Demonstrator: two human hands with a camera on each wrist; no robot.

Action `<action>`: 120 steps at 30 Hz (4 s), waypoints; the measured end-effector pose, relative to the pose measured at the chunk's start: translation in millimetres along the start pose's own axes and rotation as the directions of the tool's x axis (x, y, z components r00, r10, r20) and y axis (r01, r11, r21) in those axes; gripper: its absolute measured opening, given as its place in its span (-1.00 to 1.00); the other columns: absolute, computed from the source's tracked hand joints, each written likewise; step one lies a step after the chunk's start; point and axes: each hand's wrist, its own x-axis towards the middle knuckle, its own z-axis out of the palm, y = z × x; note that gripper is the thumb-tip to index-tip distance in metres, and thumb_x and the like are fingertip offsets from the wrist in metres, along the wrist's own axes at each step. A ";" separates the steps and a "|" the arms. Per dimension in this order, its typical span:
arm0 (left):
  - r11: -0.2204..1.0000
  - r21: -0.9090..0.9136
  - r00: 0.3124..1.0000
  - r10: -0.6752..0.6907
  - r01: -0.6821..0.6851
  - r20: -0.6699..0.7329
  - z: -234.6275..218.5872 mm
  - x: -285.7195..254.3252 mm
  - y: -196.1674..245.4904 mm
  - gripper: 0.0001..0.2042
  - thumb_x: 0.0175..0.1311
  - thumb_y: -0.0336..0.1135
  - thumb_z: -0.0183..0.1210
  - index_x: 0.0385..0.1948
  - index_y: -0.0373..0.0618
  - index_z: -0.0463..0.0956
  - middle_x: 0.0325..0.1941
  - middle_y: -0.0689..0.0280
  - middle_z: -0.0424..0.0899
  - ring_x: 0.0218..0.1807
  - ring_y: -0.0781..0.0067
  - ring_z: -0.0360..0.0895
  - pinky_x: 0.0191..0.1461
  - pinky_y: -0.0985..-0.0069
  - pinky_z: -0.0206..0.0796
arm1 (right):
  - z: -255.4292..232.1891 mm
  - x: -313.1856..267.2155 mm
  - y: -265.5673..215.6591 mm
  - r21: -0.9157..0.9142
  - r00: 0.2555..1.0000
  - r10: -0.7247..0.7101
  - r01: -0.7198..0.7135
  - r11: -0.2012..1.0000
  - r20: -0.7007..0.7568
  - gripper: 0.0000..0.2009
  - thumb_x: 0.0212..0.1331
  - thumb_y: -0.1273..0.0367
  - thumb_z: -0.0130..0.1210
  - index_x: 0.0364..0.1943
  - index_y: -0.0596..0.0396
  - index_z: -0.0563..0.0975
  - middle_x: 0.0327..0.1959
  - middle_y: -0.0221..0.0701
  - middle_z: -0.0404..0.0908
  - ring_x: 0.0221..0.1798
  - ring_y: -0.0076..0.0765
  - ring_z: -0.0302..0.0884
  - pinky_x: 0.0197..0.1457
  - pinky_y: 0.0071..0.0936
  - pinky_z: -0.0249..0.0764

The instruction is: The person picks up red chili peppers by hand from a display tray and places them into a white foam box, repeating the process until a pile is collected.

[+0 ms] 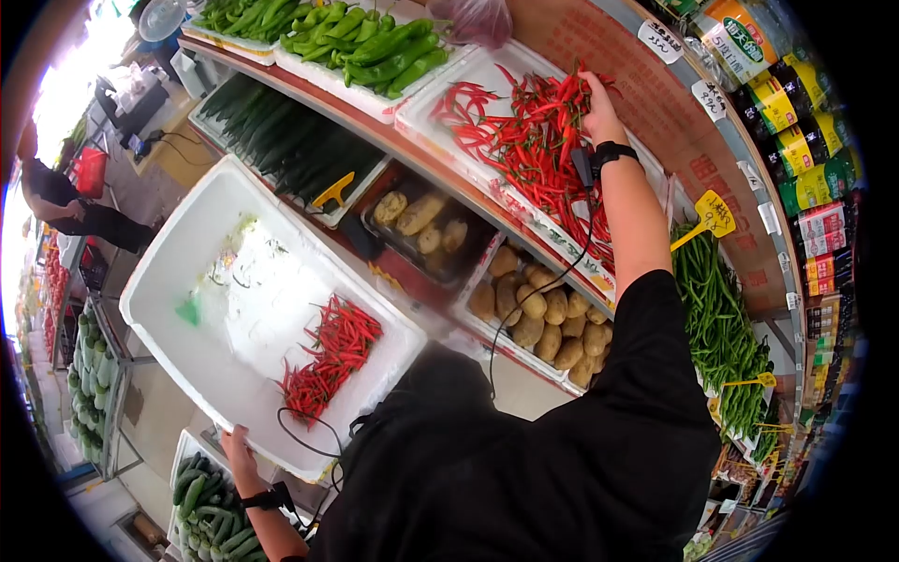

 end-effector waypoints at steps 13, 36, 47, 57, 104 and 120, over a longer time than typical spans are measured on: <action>0.999 0.015 0.999 0.042 -0.042 0.002 2.1 4.6 -3.0 -0.59 -0.04 -0.37 0.10 -0.06 -0.25 0.41 -0.33 0.34 0.53 -0.45 0.49 0.49 -0.54 0.59 0.24 | 72.3 -51.1 -1.6 0.150 0.996 0.086 -0.089 0.985 0.023 -0.76 0.03 0.22 0.24 -0.42 0.10 0.52 -0.45 -0.27 0.62 -0.40 -0.06 0.57 -0.26 0.07 0.57; 0.998 0.018 0.998 0.063 -0.063 0.013 5.5 -18.0 1.0 -0.63 -0.03 -0.36 0.09 -0.14 -0.34 0.48 -0.34 0.32 0.59 -0.43 0.54 0.53 -0.41 0.62 0.32 | 273.5 -349.2 430.8 -0.380 0.558 0.555 -0.406 0.831 0.617 -0.81 0.06 0.42 0.24 -0.28 0.13 0.49 -0.48 -0.35 0.58 -0.50 -0.33 0.59 -0.48 -0.36 0.57; 0.998 -0.010 0.998 0.062 -0.062 0.002 8.2 -41.0 15.0 -0.62 -0.05 -0.46 0.06 -0.11 -0.37 0.48 -0.30 0.32 0.61 -0.32 0.54 0.53 -0.25 0.59 0.35 | 184.5 -395.2 598.1 -0.766 0.370 0.686 0.456 0.453 0.627 -0.18 -0.31 0.15 0.45 0.12 0.32 0.41 0.09 0.01 0.52 0.17 0.02 0.50 0.23 -0.22 0.42; 0.999 -0.050 0.999 0.008 -0.010 -0.033 0.3 -36.4 -0.1 -0.62 -0.07 -0.47 0.07 -0.12 -0.36 0.49 -0.29 0.30 0.60 -0.31 0.49 0.52 -0.21 0.55 0.35 | 193.2 -374.2 579.1 -0.689 0.277 0.666 0.528 0.496 0.692 -0.50 0.26 0.26 -0.04 0.25 0.22 0.35 0.18 -0.01 0.48 0.23 -0.04 0.46 0.28 -0.32 0.34; 0.998 -0.056 0.999 0.012 -0.015 -0.045 14.7 -48.4 -4.3 -0.63 0.00 -0.35 0.09 -0.09 -0.23 0.42 -0.32 0.33 0.45 -0.30 0.48 0.42 -0.28 0.54 0.30 | -9.7 96.9 24.7 -0.939 0.934 0.115 0.323 0.121 0.337 0.04 0.02 -0.47 -0.20 0.48 -0.06 0.06 0.55 -0.30 -0.06 0.58 -0.23 -0.16 0.56 -0.26 -0.19; 0.992 -0.120 1.000 -0.031 0.031 0.002 43.6 -30.1 9.5 -0.62 -0.03 -0.40 0.08 -0.08 -0.20 0.41 -0.24 0.33 0.49 -0.28 0.48 0.47 -0.33 0.56 0.33 | 5.8 -54.3 -7.7 -0.766 0.649 0.422 0.603 0.223 0.633 -0.33 0.08 -0.05 0.29 0.17 0.09 0.46 0.08 -0.28 0.60 0.11 -0.38 0.49 0.21 -0.42 0.34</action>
